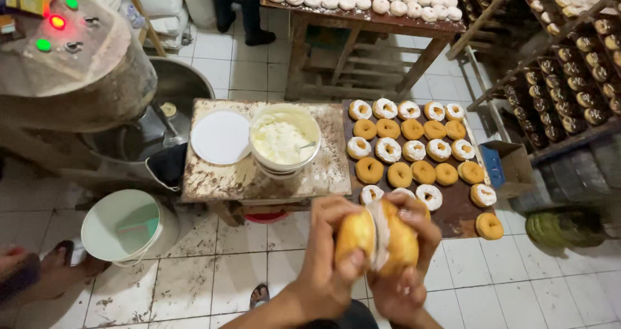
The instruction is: The person prepares donuts by picking up a cream-filled half and pressing it together with a plain half, then placing the assembled donut back onto a wooden tray.
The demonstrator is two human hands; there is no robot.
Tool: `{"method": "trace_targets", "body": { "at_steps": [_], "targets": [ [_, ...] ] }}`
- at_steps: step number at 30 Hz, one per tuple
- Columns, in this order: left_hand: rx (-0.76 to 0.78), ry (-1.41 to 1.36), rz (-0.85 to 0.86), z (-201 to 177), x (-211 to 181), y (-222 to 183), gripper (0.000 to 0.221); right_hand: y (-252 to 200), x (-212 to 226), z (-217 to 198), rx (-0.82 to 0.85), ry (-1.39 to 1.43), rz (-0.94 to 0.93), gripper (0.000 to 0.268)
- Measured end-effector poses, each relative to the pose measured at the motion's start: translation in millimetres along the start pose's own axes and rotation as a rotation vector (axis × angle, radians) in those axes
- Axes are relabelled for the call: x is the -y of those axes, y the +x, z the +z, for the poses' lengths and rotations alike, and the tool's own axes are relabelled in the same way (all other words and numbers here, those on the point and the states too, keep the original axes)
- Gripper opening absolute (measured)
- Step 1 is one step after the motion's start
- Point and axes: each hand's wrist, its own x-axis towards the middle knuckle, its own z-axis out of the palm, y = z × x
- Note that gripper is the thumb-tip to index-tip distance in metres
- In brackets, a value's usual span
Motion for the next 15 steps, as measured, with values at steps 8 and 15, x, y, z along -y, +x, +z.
{"method": "trace_targets", "body": {
  "at_steps": [8,15],
  "targets": [
    [0.080,0.028,0.043,68.4,31.9,28.1,0.051,39.4,-24.3,-81.7,-0.051,-0.220,-0.064,0.053],
    [0.094,0.098,0.156,121.7,56.1,59.9,0.052,55.3,-36.9,-143.1,-0.060,-0.294,-0.080,0.051]
  ]
}}
